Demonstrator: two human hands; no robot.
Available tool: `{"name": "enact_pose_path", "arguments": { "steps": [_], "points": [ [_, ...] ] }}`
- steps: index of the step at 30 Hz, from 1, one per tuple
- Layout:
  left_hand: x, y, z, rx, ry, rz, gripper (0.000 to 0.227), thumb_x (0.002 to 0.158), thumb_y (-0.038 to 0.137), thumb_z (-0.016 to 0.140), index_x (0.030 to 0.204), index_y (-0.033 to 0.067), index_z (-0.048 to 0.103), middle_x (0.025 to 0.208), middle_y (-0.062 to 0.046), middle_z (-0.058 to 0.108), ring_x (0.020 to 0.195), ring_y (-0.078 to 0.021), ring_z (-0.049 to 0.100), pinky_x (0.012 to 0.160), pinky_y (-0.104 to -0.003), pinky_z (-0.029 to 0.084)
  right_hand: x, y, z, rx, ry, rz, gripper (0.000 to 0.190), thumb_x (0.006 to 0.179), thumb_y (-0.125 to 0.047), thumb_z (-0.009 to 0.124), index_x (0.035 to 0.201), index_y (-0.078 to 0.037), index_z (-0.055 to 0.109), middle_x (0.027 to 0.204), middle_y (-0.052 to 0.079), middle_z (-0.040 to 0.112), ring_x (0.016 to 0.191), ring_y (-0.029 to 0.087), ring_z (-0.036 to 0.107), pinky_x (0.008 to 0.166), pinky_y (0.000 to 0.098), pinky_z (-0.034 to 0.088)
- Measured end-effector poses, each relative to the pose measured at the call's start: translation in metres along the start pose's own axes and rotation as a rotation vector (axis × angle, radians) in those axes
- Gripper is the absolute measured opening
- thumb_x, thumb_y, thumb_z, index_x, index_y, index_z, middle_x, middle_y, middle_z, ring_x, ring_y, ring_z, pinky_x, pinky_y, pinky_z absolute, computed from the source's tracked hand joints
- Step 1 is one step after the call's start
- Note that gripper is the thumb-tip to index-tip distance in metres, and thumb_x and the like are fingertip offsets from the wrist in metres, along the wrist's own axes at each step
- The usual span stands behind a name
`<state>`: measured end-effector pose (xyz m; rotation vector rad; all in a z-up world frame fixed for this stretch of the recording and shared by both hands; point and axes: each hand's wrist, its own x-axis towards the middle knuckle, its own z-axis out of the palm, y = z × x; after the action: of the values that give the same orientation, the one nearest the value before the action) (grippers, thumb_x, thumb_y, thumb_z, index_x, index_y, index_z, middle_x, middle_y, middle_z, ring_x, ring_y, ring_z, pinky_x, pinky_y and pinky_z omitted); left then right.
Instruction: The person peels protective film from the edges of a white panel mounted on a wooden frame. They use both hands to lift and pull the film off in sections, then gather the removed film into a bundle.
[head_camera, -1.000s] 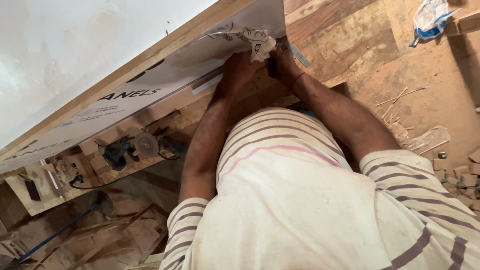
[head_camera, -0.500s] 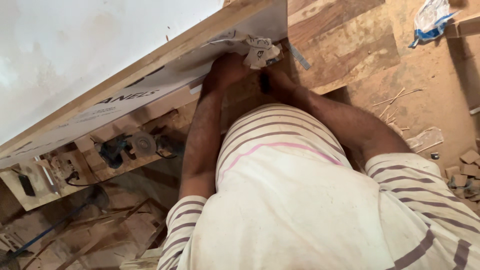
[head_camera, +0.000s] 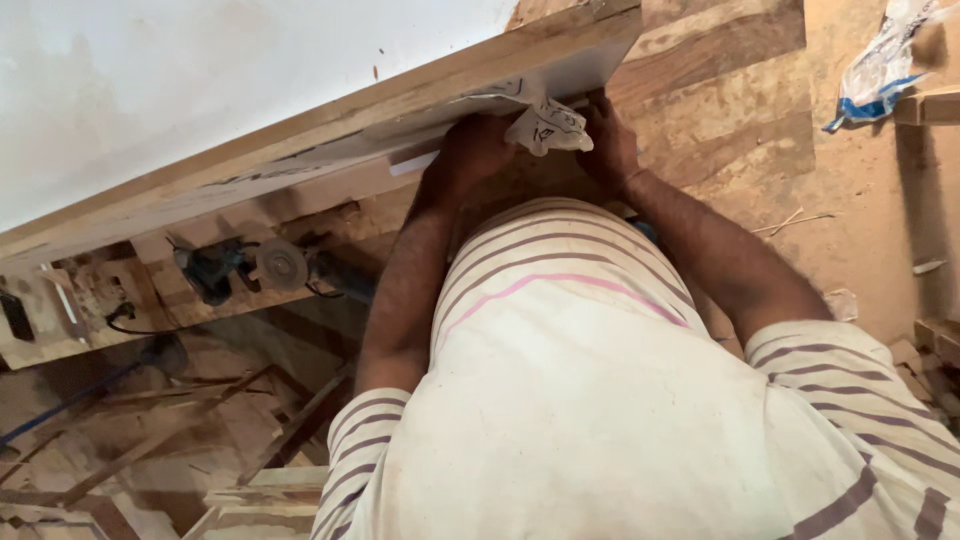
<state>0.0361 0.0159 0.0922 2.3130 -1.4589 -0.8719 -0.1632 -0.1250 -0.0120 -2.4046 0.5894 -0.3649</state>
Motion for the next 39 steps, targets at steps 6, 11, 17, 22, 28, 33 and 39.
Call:
{"name": "enact_pose_path", "arguments": {
  "steps": [6, 11, 17, 22, 28, 33, 39],
  "points": [
    [-0.001, -0.011, 0.014, 0.105, -0.048, -0.099, 0.035, 0.097, 0.036, 0.064, 0.127, 0.0194, 0.072, 0.117, -0.015, 0.074, 0.108, -0.035, 0.071, 0.097, -0.048, 0.055, 0.013, 0.028, 0.038, 0.192, -0.065, -0.146, 0.047, 0.093, -0.014, 0.068, 0.139, -0.009, 0.059, 0.142, 0.021, 0.06, 0.114, 0.037, 0.063, 0.087, 0.0474, 0.054],
    [0.004, -0.014, 0.049, 0.02, 0.222, 0.044, 0.045, 0.091, 0.028, 0.064, 0.134, 0.017, 0.067, 0.111, -0.021, 0.073, 0.095, -0.0424, 0.07, 0.082, -0.055, 0.054, 0.007, 0.066, 0.081, -0.579, -0.222, -0.379, 0.049, 0.097, -0.022, 0.063, 0.143, -0.005, 0.063, 0.14, 0.021, 0.064, 0.115, 0.038, 0.063, 0.09, 0.0494, 0.053],
    [0.02, -0.014, 0.076, -0.117, 0.368, 0.125, 0.05, 0.085, 0.052, 0.076, 0.113, 0.0106, 0.073, 0.094, -0.018, 0.076, 0.087, -0.0394, 0.073, 0.077, -0.051, 0.056, -0.028, 0.087, 0.07, -0.184, -0.216, -0.372, 0.043, 0.099, -0.022, 0.067, 0.141, -0.016, 0.067, 0.13, 0.019, 0.065, 0.116, 0.045, 0.064, 0.08, 0.0548, 0.055],
    [0.03, -0.009, 0.09, -0.027, 0.366, -0.006, 0.034, 0.086, 0.038, 0.071, 0.113, 0.0168, 0.076, 0.095, -0.014, 0.077, 0.089, -0.0351, 0.074, 0.08, -0.05, 0.056, -0.048, 0.09, 0.043, -0.063, -0.253, -0.255, 0.031, 0.098, -0.021, 0.07, 0.128, -0.016, 0.071, 0.125, 0.017, 0.065, 0.103, 0.042, 0.066, 0.082, 0.0521, 0.055],
    [0.02, -0.002, 0.09, -0.044, 0.53, 0.062, 0.04, 0.077, 0.023, 0.072, 0.116, 0.0141, 0.074, 0.104, -0.018, 0.076, 0.094, -0.0402, 0.072, 0.082, -0.054, 0.056, -0.054, 0.079, 0.03, -0.112, -0.218, -0.067, 0.037, 0.09, -0.027, 0.08, 0.121, -0.01, 0.07, 0.114, 0.017, 0.068, 0.087, 0.041, 0.067, 0.071, 0.0501, 0.054],
    [0.0, 0.001, 0.072, -0.139, 0.413, 0.046, 0.045, 0.084, 0.024, 0.071, 0.128, 0.0144, 0.069, 0.105, -0.022, 0.073, 0.097, -0.0436, 0.069, 0.083, -0.055, 0.054, -0.043, 0.023, -0.014, 0.355, -0.008, 0.215, 0.033, 0.107, -0.035, 0.072, 0.12, -0.005, 0.068, 0.098, 0.011, 0.069, 0.073, 0.018, 0.064, 0.068, 0.033, 0.051],
    [0.002, 0.006, 0.069, -0.041, 0.382, 0.164, 0.041, 0.086, 0.024, 0.069, 0.122, 0.0067, 0.067, 0.108, -0.025, 0.071, 0.101, -0.0457, 0.066, 0.083, -0.056, 0.052, -0.011, -0.077, -0.087, 0.669, 0.106, -0.146, 0.045, 0.106, -0.036, 0.075, 0.124, 0.0, 0.055, 0.099, 0.01, 0.066, 0.081, 0.017, 0.063, 0.069, 0.028, 0.052]
  ]
}}
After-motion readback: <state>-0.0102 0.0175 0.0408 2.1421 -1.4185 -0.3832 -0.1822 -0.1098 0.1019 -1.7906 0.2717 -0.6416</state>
